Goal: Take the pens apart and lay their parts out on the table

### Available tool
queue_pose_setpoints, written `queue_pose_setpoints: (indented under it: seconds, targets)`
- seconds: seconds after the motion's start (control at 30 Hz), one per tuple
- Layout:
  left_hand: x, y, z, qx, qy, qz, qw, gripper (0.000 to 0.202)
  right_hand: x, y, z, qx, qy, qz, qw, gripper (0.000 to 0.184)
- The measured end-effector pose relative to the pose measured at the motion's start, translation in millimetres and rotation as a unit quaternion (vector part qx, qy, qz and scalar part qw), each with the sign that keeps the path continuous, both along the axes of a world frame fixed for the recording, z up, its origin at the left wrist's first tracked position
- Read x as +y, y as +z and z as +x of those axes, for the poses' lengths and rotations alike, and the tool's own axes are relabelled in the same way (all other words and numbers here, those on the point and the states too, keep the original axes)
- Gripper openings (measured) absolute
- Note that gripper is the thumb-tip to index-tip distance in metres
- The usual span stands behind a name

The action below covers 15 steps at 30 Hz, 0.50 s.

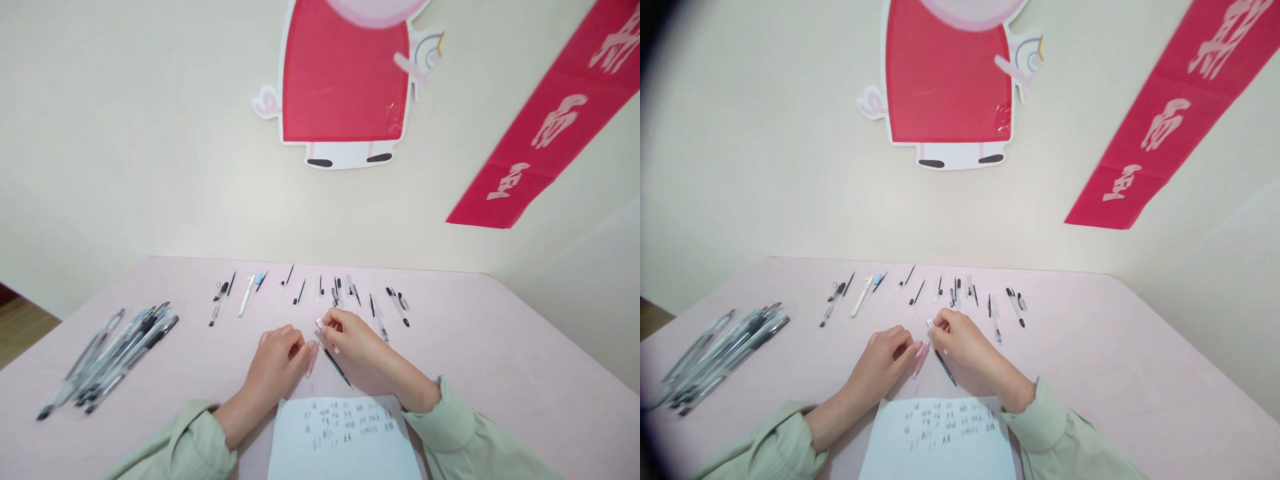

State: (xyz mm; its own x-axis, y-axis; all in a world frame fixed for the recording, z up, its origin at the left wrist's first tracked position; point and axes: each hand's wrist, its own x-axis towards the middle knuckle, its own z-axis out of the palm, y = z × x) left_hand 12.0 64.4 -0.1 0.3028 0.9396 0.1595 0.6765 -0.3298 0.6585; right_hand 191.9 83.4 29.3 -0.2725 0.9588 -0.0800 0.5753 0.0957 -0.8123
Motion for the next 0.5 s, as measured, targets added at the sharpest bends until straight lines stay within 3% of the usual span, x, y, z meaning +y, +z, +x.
queue_pose_setpoints:
  seconds: [0.1,0.2,0.4,0.5]
  targets:
    - [3.1,1.9,-0.9,-0.139,0.004,-0.041,0.989,0.020,4.2,-3.9,-1.6,0.116,0.035,-0.040,0.992,0.012]
    - [5.9,4.0,-1.9,-0.247,-0.008,-0.090,0.965,0.026,3.1,-3.5,-3.7,0.154,0.064,-0.085,0.982,0.013]
    - [8.7,5.2,-3.8,-0.319,0.006,-0.149,0.936,0.021,-0.6,-7.2,-3.2,0.155,0.099,-0.077,0.980,0.009]
    - [9.3,5.8,-4.2,-0.322,0.028,-0.154,0.934,0.025,0.2,-5.3,0.6,0.096,0.108,-0.063,0.988,0.007]
